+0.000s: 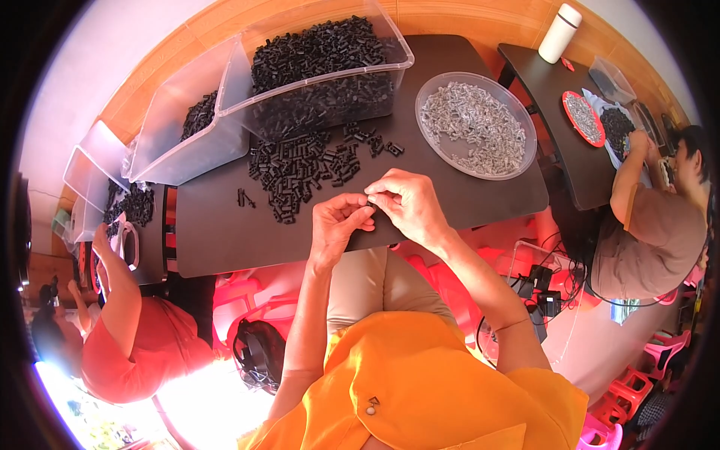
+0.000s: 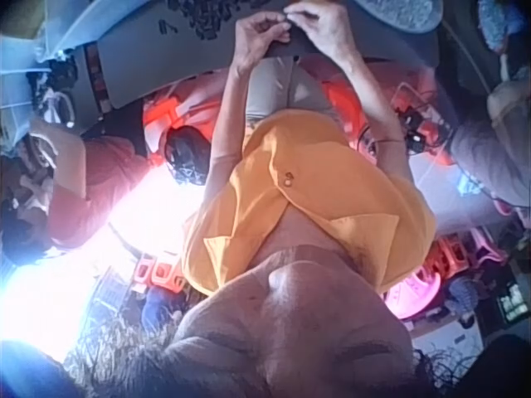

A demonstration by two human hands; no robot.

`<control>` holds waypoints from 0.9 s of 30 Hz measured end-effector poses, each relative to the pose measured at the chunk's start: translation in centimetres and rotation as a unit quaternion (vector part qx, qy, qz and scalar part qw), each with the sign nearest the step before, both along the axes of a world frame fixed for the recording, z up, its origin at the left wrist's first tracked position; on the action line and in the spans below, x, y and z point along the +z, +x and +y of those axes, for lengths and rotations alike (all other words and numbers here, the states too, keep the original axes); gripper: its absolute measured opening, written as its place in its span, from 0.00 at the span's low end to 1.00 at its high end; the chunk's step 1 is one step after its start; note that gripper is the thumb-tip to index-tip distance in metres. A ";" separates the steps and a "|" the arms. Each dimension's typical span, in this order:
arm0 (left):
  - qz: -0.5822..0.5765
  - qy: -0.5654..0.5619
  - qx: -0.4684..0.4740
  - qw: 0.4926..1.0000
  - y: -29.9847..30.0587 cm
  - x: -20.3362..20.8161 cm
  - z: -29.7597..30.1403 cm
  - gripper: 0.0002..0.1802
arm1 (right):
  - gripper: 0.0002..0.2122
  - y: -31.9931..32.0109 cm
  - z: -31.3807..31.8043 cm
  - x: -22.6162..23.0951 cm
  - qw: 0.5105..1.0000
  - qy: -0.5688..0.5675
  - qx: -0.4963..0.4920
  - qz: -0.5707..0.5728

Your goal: The person assembles small black plastic components with tiny metal pins by hand at an assembly table.

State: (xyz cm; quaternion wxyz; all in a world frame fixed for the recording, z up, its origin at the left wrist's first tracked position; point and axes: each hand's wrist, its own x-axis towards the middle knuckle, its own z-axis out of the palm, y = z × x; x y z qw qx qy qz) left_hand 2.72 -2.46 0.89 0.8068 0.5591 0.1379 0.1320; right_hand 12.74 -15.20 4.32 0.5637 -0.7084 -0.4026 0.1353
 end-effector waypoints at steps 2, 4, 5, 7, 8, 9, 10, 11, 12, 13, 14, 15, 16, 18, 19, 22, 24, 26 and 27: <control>-0.002 0.003 0.003 1.000 0.1 -0.1 -0.1 0.05 | 0.05 -0.3 0.1 -0.1 0.999 -0.008 -0.019 -0.037; -0.004 0.006 0.007 1.000 0.1 -0.2 -0.2 0.05 | 0.05 -0.6 0.3 -0.3 0.995 0.025 -0.037 -0.086; 0.000 0.010 0.009 1.000 0.1 -0.2 -0.2 0.05 | 0.05 -0.6 0.2 -0.3 0.995 0.025 -0.037 -0.086; 0.004 0.014 0.010 1.000 0.1 -0.2 -0.3 0.05 | 0.05 -0.5 0.1 -0.3 0.997 0.017 -0.037 -0.069; 0.004 0.018 0.010 1.000 0.0 -0.2 -0.3 0.05 | 0.05 -0.5 0.1 -0.3 0.997 0.017 -0.036 -0.069; 0.003 0.023 0.010 1.000 0.0 -0.3 -0.3 0.05 | 0.05 -0.6 0.1 -0.3 0.997 0.017 -0.029 -0.074; 0.003 0.023 0.009 1.000 0.0 -0.3 -0.3 0.05 | 0.05 -0.5 0.1 -0.3 0.996 0.016 -0.023 -0.080; 0.008 0.029 0.008 1.000 0.0 -0.4 -0.3 0.05 | 0.05 -0.6 0.1 -0.4 0.996 0.016 -0.024 -0.080; 0.013 0.036 0.007 0.999 0.0 -0.5 -0.3 0.05 | 0.04 -0.6 0.3 -0.6 0.996 0.034 -0.025 -0.075; 0.013 0.035 0.007 0.999 0.0 -0.4 -0.3 0.05 | 0.04 -0.7 0.3 -0.8 0.996 0.052 -0.026 -0.069; 0.013 0.035 0.006 0.999 0.0 -0.4 -0.4 0.05 | 0.04 -0.8 0.3 -0.9 0.996 0.052 -0.027 -0.069; 0.014 0.034 0.005 0.999 0.0 -0.3 -0.4 0.05 | 0.04 -0.9 0.2 -1.0 0.995 0.046 -0.035 -0.080; 0.014 0.034 0.006 0.999 0.0 -0.3 -0.4 0.05 | 0.04 -1.0 0.2 -1.0 0.994 0.041 -0.042 -0.090; 0.001 0.038 0.016 0.999 0.0 -0.4 -0.5 0.05 | 0.04 -0.9 0.2 -1.0 0.996 0.046 -0.041 -0.058; 0.002 0.038 0.015 0.999 0.0 -0.3 -0.5 0.05 | 0.04 -0.9 0.1 -1.0 0.998 0.050 -0.041 -0.025; 0.017 0.050 0.013 0.999 0.1 0.0 -0.4 0.06 | 0.05 -0.9 0.2 -1.1 0.998 0.054 -0.032 -0.008; 0.007 0.028 0.012 1.000 0.1 -0.3 -0.3 0.06 | 0.06 -1.1 0.1 -0.9 0.998 0.057 -0.024 -0.009; 0.014 0.022 0.004 1.000 0.3 0.2 -0.3 0.05 | 0.07 -1.1 -0.1 -0.5 0.998 0.058 -0.014 -0.007; 0.021 0.017 -0.004 1.000 0.4 0.5 -0.2 0.05 | 0.09 -1.0 -0.3 0.1 0.999 0.045 -0.012 0.001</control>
